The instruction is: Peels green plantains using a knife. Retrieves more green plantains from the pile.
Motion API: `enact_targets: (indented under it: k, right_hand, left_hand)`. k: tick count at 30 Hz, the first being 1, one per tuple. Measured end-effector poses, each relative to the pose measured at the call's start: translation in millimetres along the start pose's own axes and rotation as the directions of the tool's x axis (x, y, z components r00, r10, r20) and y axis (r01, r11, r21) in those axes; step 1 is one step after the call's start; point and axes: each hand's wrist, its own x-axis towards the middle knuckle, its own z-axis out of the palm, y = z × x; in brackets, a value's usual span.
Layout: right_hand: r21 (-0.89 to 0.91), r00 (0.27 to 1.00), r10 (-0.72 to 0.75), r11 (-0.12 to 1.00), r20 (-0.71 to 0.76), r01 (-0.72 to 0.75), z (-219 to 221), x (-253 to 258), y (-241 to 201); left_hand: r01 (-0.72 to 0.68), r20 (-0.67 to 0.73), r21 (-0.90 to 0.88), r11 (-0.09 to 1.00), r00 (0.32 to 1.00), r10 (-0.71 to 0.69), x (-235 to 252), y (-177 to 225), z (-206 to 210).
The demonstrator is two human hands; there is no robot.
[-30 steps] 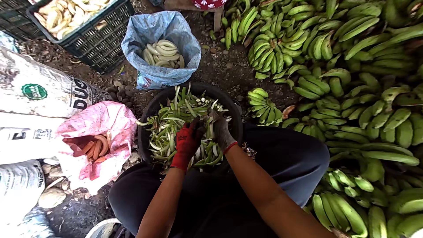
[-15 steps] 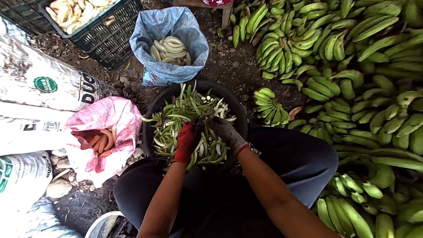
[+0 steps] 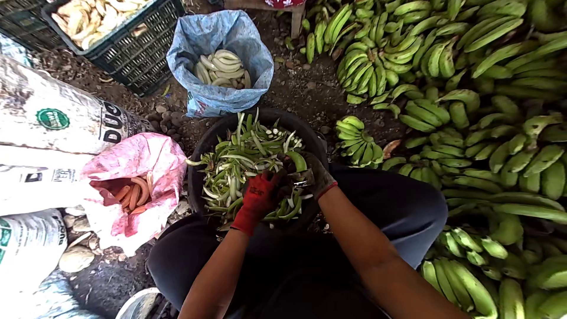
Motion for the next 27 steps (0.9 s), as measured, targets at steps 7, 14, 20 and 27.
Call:
enact_targets:
  k: [7,14,20,27]
  right_hand:
    - [0.096,0.998,0.047,0.994,0.046,-0.051,10.6,-2.2,7.7]
    - [-0.201,0.995,-0.097,0.976,-0.026,0.090,22.1,-2.4,32.8]
    - [-0.218,0.999,-0.005,0.976,0.037,0.013,21.7,-8.0,30.4]
    - [0.111,0.995,0.093,0.989,0.025,-0.095,3.6,4.8,22.7]
  left_hand:
    - [0.087,-0.063,0.048,0.995,0.994,-0.084,5.7,0.7,0.6]
    - [0.433,-0.020,-0.148,0.889,0.898,-0.440,16.0,-9.7,0.2]
    - [0.507,-0.010,-0.354,0.786,0.838,-0.545,10.1,-21.8,5.2]
    - [0.418,0.031,-0.372,0.829,0.898,-0.439,4.5,-20.2,0.0]
